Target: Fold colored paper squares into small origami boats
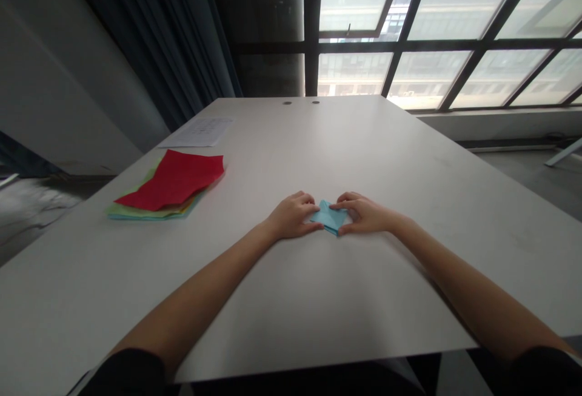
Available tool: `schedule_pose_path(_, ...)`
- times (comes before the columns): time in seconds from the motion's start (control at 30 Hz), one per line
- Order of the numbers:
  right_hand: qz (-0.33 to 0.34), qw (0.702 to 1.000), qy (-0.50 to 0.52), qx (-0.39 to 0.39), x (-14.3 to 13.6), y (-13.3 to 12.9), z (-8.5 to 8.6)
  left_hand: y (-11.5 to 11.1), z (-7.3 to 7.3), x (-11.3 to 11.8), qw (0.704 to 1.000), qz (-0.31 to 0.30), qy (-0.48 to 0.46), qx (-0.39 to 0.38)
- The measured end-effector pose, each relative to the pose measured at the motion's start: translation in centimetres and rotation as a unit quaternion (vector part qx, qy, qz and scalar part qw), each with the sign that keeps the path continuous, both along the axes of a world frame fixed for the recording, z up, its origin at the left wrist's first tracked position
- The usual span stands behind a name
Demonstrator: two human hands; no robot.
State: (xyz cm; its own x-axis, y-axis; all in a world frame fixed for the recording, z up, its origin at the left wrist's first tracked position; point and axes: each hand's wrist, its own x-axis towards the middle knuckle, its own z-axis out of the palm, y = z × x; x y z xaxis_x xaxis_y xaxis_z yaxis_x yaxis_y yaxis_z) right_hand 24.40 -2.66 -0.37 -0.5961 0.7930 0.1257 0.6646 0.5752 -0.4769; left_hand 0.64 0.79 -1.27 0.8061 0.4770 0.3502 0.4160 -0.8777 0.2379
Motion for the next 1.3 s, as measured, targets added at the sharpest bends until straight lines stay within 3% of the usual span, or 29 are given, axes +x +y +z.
schedule_pose_path(0.33, 0.004, 1.0, -0.003, 0.013, 0.0, 0.2, -0.2, -0.2, -0.3, 0.4, 0.997, -0.028, -0.051, -0.057)
schedule_pose_path(0.6, -0.018, 0.999, 0.016, 0.045, -0.6, 0.2, -0.3, -0.8, 0.1, 1.1, 0.992, 0.059, -0.057, -0.097)
schedule_pose_path(0.8, -0.113, 0.991, 0.033, 0.063, -1.3, 0.3, -1.0, -0.6, -0.4, 1.2, 0.979, 0.11, -0.087, -0.144)
schedule_pose_path(0.93, -0.148, 0.986, 0.072, 0.04, -1.5, 0.3, -1.3, -0.4, -0.7, 1.2, 0.986, 0.087, -0.082, -0.115)
schedule_pose_path(1.03, -0.135, 0.987, 0.081, 0.042, -1.5, 0.2, -1.4, -0.3, -0.9, 1.3, 0.992, 0.072, -0.072, -0.08)
schedule_pose_path(1.13, -0.109, 0.99, 0.056, 0.067, -1.4, 0.3, -1.5, -0.3, -1.1, 1.4, 0.995, 0.068, -0.061, -0.037)
schedule_pose_path(1.3, -0.1, 0.99, 0.008, 0.101, -1.1, 0.5, -1.6, 0.1, -1.6, 1.6, 1.0, 0.009, -0.019, -0.003)
